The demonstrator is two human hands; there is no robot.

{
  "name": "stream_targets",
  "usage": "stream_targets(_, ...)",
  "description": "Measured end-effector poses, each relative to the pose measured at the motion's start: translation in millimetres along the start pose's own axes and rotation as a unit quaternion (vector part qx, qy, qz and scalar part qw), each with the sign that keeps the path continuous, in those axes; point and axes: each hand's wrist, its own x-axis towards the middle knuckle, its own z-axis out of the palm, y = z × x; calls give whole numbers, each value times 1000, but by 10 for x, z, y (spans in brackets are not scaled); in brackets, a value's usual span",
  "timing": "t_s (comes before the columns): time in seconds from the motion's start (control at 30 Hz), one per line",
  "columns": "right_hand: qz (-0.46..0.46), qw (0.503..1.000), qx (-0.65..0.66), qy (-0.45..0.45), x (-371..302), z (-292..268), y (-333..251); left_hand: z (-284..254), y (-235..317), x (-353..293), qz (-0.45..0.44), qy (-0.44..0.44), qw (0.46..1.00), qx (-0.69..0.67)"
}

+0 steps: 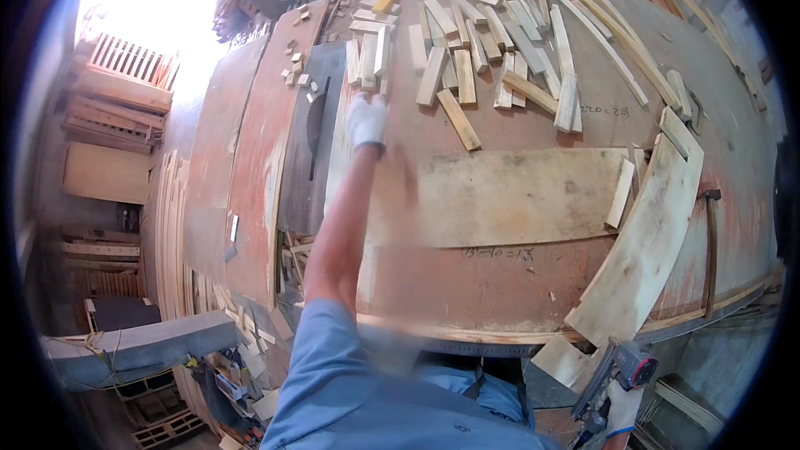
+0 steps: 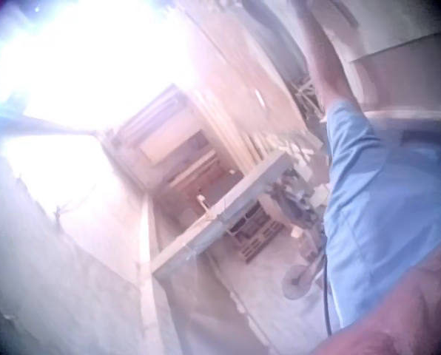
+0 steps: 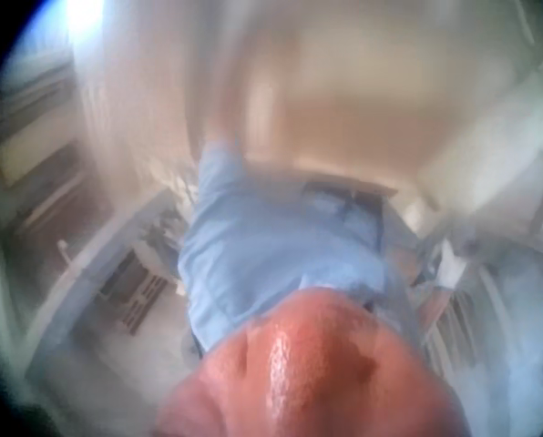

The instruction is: The person assembles wooden frames by placing small wooden pieces into rectangular cutouts on larger boards and securing them with a nail gun. The person repeatedly picks up pieces, aligns them, and fastens them, occasionally using a hammer to adjust fit.

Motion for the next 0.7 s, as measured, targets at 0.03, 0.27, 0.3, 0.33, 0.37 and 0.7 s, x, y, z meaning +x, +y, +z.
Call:
stream_targets(0.03, 8, 1000, 7, 13, -7, 6, 26, 9, 3, 210, -20, -39, 999, -22)
stream_targets(0.27, 35, 997, 27, 55, -52, 104, 57, 234, 103, 650, -1, 74, 990, 118)
stream_targets(0.3, 46, 998, 23, 46, -72, 124, -6, 287, 147, 683, 38, 70, 988, 129)
stream_targets(0.33, 58, 997, 19, 35, -112, 148, -71, 313, 197, 701, 77, 66, 985, 142)
stream_targets(0.37, 58, 997, 10, 52, -148, 181, -135, 341, 242, 711, 115, 62, 979, 154)
stream_targets(0.7, 63, 996, 12, 68, -172, 280, -161, 166, 95, 925, 81, -26, 996, -25)
